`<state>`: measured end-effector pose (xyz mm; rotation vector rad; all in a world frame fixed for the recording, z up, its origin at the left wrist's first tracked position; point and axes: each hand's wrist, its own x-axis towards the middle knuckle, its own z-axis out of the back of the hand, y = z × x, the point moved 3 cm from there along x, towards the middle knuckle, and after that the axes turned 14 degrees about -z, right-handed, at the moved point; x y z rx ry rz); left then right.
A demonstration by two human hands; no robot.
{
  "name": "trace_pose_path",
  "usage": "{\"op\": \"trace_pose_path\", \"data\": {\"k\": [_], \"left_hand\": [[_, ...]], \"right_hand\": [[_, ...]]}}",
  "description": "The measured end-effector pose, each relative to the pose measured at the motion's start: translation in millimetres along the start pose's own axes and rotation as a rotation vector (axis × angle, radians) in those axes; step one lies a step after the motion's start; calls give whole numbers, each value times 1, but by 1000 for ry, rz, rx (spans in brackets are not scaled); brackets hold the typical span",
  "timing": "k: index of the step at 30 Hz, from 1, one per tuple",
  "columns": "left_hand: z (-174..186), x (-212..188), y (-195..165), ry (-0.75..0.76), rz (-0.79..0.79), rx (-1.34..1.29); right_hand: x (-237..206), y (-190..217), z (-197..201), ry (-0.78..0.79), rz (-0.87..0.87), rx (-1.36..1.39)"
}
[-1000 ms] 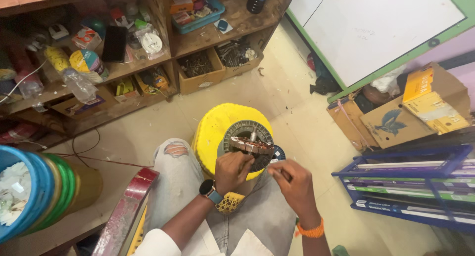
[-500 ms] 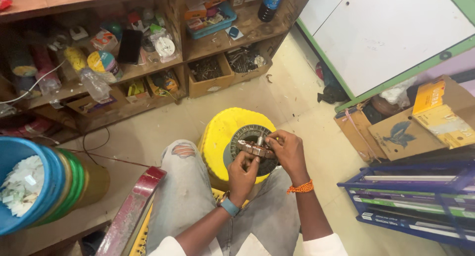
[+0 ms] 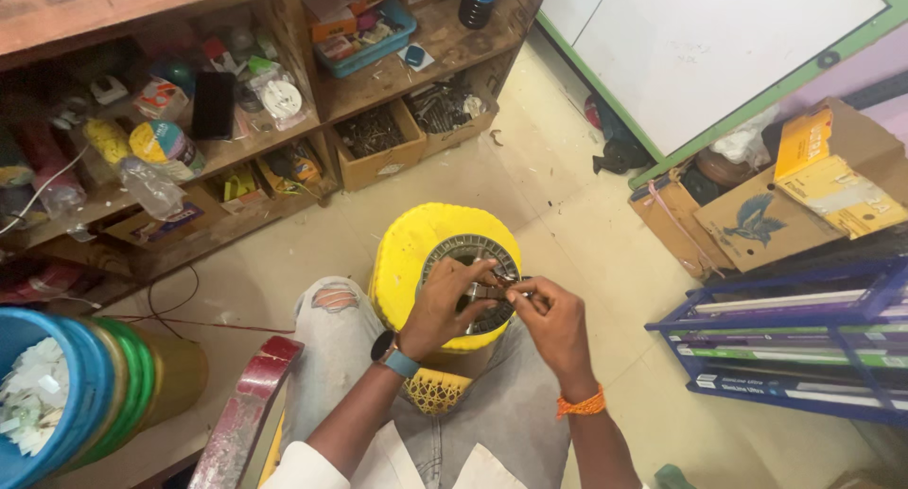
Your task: The person sits on a chair with a small electric motor armature resting on a yellow stool and works copper wire around the armature slots by hand, pressing and threading the wire into place while rotating the armature to reach different sides.
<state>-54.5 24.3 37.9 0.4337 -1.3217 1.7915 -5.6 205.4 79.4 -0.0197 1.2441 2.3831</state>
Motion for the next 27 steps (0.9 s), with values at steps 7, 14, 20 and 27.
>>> {"op": "trace_pose_path", "data": {"k": [7, 14, 20, 27], "left_hand": [[9, 10, 10, 193, 24, -168], [16, 9, 4, 207, -121, -68], [7, -24, -9, -19, -382, 319], [-15, -44, 3, -173, -102, 174]], "right_hand": [[-15, -4, -14, -74, 167, -28], [-31, -12, -25, -98, 386, -90], [-49, -16, -18, -19, 412, -157], [-33, 20, -4, -99, 551, -208]]}}
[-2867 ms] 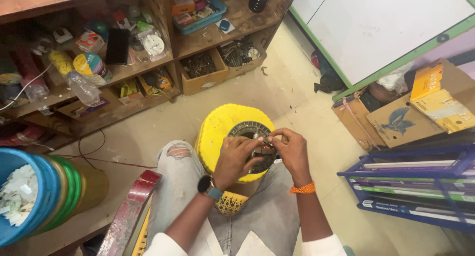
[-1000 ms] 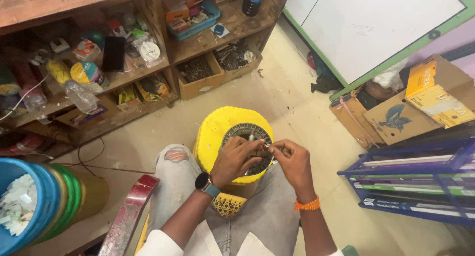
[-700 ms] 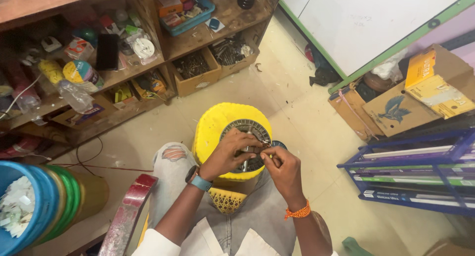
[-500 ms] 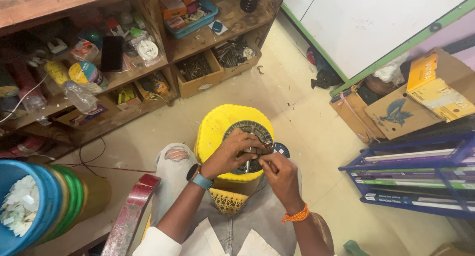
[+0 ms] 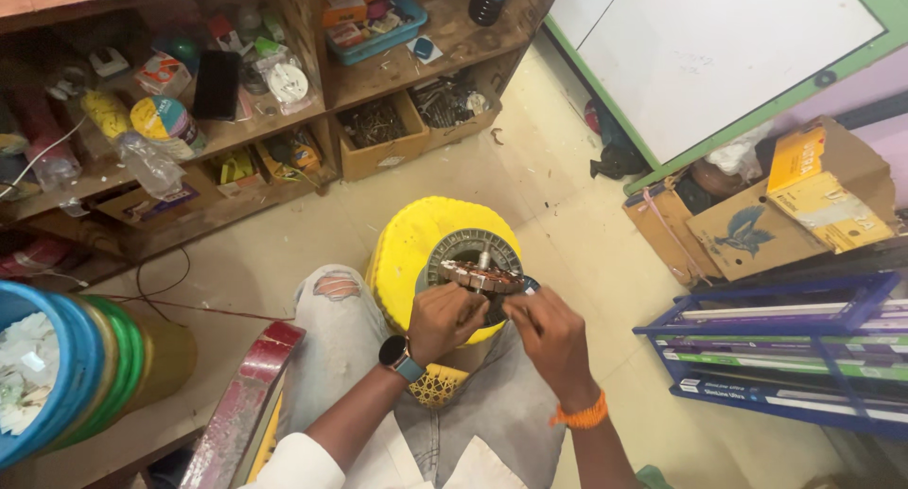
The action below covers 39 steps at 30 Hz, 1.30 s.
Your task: The person sits on a chair with a small electric motor armature resting on a yellow stool and works copper wire around the armature slots by hand, pressing and threading the wire into place while rotating the armature to reach different sides.
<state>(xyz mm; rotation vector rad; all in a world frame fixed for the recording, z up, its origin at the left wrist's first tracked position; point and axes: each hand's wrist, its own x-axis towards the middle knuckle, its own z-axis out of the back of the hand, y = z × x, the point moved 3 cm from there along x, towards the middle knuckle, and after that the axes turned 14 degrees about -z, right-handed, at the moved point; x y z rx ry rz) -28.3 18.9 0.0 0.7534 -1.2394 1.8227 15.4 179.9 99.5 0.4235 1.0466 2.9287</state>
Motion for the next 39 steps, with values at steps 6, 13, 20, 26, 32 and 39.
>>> {"op": "trace_pose_path", "data": {"k": [6, 13, 20, 26, 32, 39], "left_hand": [[-17, -10, -4, -160, 424, -146], [-27, -11, -10, -243, 595, -117], [-34, -10, -17, -318, 724, -153], [-31, -9, -22, -302, 674, -26], [0, 17, -17, -126, 82, 193], [3, 39, 9, 186, 55, -113]], "right_hand": [[48, -2, -23, 132, -29, 34], [67, -23, -35, 380, -411, 112], [71, -31, -38, 432, -475, 202], [67, -36, -38, 346, -503, 146], [60, -40, -28, 243, -566, 209], [34, -29, -11, 111, -488, 131]]}}
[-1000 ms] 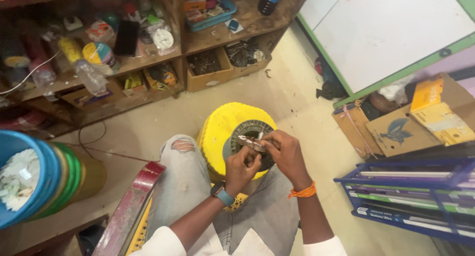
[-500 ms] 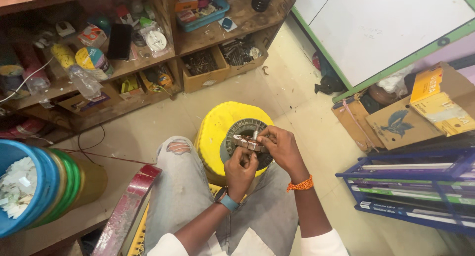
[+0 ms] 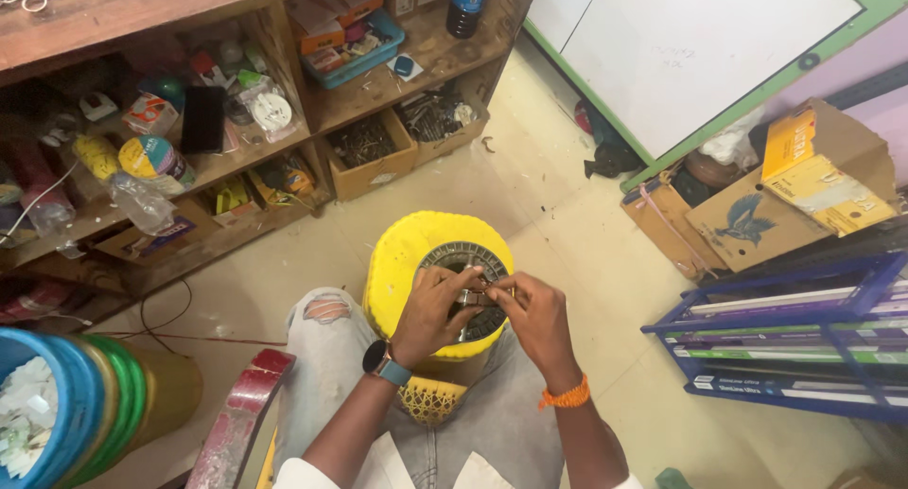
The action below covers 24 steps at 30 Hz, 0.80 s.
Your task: The person sits on a chair with a small electric motor armature resting on a yellow stool and works copper wire around the armature slots by hand, pressing and threading the wire into place while rotating the armature to reach different sides.
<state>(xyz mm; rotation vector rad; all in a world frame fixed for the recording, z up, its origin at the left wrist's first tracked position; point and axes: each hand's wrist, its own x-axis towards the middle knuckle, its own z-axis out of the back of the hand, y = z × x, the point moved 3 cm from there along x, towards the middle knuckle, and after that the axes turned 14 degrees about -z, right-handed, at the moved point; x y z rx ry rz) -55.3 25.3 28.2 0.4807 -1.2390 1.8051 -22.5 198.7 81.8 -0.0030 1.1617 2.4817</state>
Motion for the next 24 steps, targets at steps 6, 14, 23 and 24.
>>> {"op": "trace_pose_path", "data": {"k": [6, 14, 23, 24], "left_hand": [[-6, -6, 2, -41, -64, 57], [1, 0, 4, 6, 15, -45], [11, 11, 6, 100, -27, -110], [12, 12, 6, 100, -20, -130]], "right_hand": [[-20, -13, -7, -30, 69, 111], [1, -28, -9, 59, -148, 307], [-9, -24, -9, -6, -127, 231], [-13, -23, -10, -27, -104, 209]]}}
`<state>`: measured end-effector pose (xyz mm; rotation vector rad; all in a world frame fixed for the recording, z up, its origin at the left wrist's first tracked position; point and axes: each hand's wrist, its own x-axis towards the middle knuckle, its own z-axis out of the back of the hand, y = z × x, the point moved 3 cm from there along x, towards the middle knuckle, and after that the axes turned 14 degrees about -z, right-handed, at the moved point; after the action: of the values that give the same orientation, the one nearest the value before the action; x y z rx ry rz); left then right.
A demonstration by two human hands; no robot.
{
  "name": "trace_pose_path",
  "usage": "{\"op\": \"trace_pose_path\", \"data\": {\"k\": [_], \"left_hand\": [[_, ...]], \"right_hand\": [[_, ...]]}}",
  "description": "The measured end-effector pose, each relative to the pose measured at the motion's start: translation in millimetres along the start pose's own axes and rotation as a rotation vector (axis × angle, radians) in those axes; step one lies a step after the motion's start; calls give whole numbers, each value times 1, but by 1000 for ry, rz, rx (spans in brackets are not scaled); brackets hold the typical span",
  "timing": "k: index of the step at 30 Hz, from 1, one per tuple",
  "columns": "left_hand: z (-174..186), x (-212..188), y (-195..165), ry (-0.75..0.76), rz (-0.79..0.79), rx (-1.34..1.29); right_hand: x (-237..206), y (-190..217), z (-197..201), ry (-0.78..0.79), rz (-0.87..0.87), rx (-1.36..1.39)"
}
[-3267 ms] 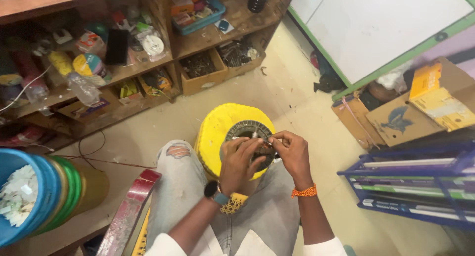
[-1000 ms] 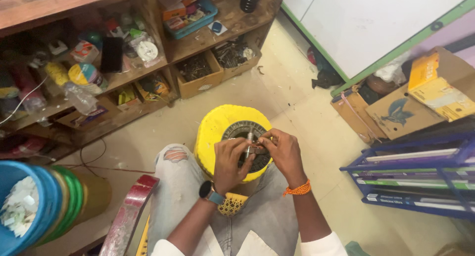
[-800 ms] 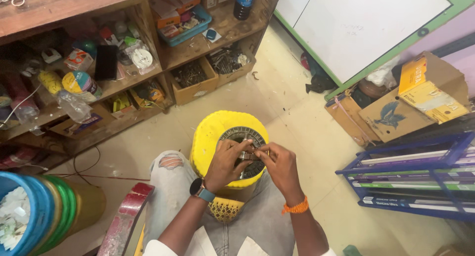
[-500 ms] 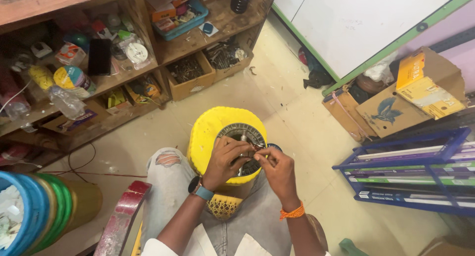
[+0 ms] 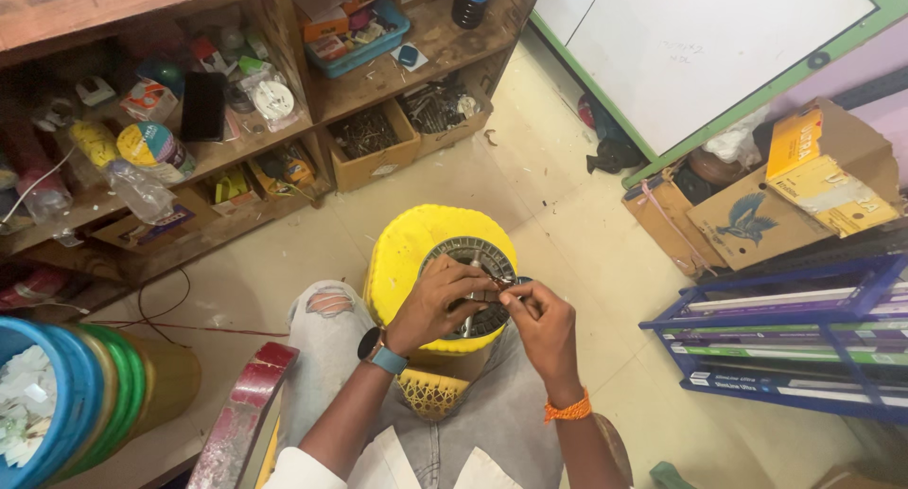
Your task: The person sits on a chair with a small electric motor armature resting on a yellow stool and works copper wire around the armature slots by hand, pressing and threading the wire into place while rotating the armature to reach different sides.
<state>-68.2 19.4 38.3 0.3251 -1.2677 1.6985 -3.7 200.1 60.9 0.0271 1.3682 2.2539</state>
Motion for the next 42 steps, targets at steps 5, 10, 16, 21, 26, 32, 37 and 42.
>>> {"op": "trace_pose_path", "data": {"k": [5, 10, 16, 21, 26, 32, 37, 42], "left_hand": [[0, 0, 2, 14, 18, -40], [-1, -1, 7, 18, -5, -38], [-4, -22, -9, -64, -196, 365], [-21, -42, -15, -147, -350, 448], [-34, -51, -9, -320, -6, 129], [-59, -64, -6, -615, 518, -296], [-69, -71, 1, -767, 754, -408], [-49, -59, -18, -695, 811, -203]], "right_hand": [[-14, 3, -5, -117, 135, -136], [-28, -1, -14, -221, 330, -193], [-49, -6, -33, -106, 498, -236], [-53, -1, -14, 46, 320, -242], [-36, 25, 2, 44, 363, -359], [-9, 48, -13, 87, 466, -360], [14, 57, -7, 61, 418, -340], [25, 52, -14, 142, 293, -280]]}}
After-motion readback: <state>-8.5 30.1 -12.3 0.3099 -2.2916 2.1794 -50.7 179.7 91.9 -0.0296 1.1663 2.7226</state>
